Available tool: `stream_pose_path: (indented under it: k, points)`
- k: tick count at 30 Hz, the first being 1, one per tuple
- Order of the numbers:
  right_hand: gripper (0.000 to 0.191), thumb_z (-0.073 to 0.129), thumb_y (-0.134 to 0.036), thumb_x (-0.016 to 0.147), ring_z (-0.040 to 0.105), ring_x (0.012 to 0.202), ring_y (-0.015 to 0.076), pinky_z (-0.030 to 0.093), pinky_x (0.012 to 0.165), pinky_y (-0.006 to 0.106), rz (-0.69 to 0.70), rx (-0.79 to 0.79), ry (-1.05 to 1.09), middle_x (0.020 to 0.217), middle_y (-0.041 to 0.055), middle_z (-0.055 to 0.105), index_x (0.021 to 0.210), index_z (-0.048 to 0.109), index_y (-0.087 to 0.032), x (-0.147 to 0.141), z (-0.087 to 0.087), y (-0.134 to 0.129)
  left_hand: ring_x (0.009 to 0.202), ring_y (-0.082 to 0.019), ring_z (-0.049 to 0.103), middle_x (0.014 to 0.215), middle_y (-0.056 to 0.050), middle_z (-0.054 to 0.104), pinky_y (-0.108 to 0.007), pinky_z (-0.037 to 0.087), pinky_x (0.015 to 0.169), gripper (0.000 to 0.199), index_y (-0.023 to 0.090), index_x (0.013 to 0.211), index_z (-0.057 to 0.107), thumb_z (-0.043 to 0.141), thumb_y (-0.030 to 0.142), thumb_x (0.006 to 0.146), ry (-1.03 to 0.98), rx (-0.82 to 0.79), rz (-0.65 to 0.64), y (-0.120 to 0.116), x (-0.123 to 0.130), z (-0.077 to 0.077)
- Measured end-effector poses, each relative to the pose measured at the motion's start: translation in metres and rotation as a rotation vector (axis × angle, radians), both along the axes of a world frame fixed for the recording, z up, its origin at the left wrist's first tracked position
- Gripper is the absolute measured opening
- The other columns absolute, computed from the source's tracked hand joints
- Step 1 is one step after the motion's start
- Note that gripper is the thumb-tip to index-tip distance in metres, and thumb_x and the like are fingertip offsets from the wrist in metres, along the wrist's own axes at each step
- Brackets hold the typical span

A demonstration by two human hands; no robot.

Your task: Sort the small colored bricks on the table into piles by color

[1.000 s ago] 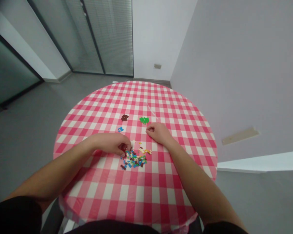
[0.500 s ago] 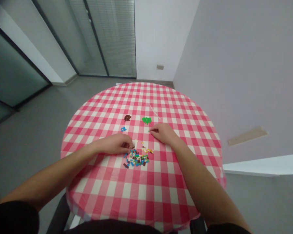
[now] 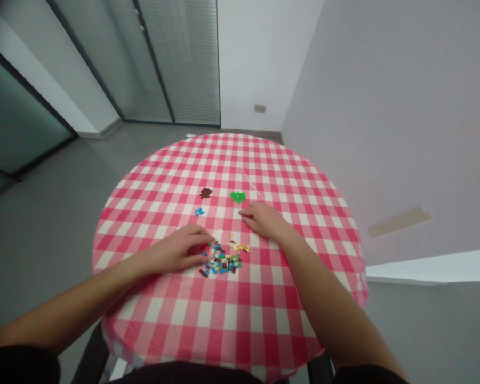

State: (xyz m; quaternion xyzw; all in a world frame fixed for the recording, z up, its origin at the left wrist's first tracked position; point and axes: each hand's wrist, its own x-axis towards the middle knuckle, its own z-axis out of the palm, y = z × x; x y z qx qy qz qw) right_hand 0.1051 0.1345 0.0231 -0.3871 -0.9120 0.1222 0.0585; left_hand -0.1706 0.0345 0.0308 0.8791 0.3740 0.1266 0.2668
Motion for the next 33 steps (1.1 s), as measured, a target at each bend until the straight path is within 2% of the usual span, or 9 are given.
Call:
stream_pose_path:
  k: [6,12,19,33]
  points:
    - [0.03,0.046,-0.03,0.096,0.06,0.091,0.0242,0.048,0.078,0.036,-0.035,0.043,0.015,0.101,0.012,0.067,0.115,0.068,-0.021,-0.003,-0.007,0.003,0.112,-0.027,0.052,0.121,-0.01,0.058,-0.043,0.044,0.098,0.059,0.025,0.132,0.05,0.069,0.049,0.082,-0.066,0.061,0.042,-0.013,-0.01,-0.009]
    - [0.03,0.046,-0.03,0.096,0.06,0.095,0.0248,0.048,0.08,0.037,-0.053,0.042,0.036,0.103,0.0117,0.066,0.115,0.067,-0.023,-0.002,-0.01,0.004,0.109,-0.026,0.052,0.116,-0.008,0.061,-0.043,0.045,0.096,0.051,0.025,0.124,0.055,0.068,0.052,0.082,-0.094,0.046,0.058,-0.008,-0.01,-0.008]
    - [0.031,0.049,-0.029,0.094,0.059,0.086,0.0238,0.048,0.077,0.037,-0.026,-0.012,0.041,0.093,0.0112,0.065,0.119,0.068,-0.022,0.0,-0.007,0.006,0.104,-0.027,0.052,0.11,-0.009,0.059,-0.043,0.046,0.091,0.064,0.022,0.114,0.054,0.075,0.063,0.068,-0.111,0.023,0.04,-0.008,-0.01,-0.009]
    - [0.034,0.043,-0.032,0.097,0.06,0.083,0.0239,0.047,0.073,0.037,-0.064,0.037,0.038,0.092,0.0132,0.066,0.111,0.071,-0.019,0.002,-0.011,0.01,0.103,-0.027,0.051,0.11,-0.007,0.059,-0.041,0.043,0.091,0.058,0.022,0.107,0.054,0.076,0.06,0.069,-0.097,0.033,0.015,-0.008,-0.009,-0.01]
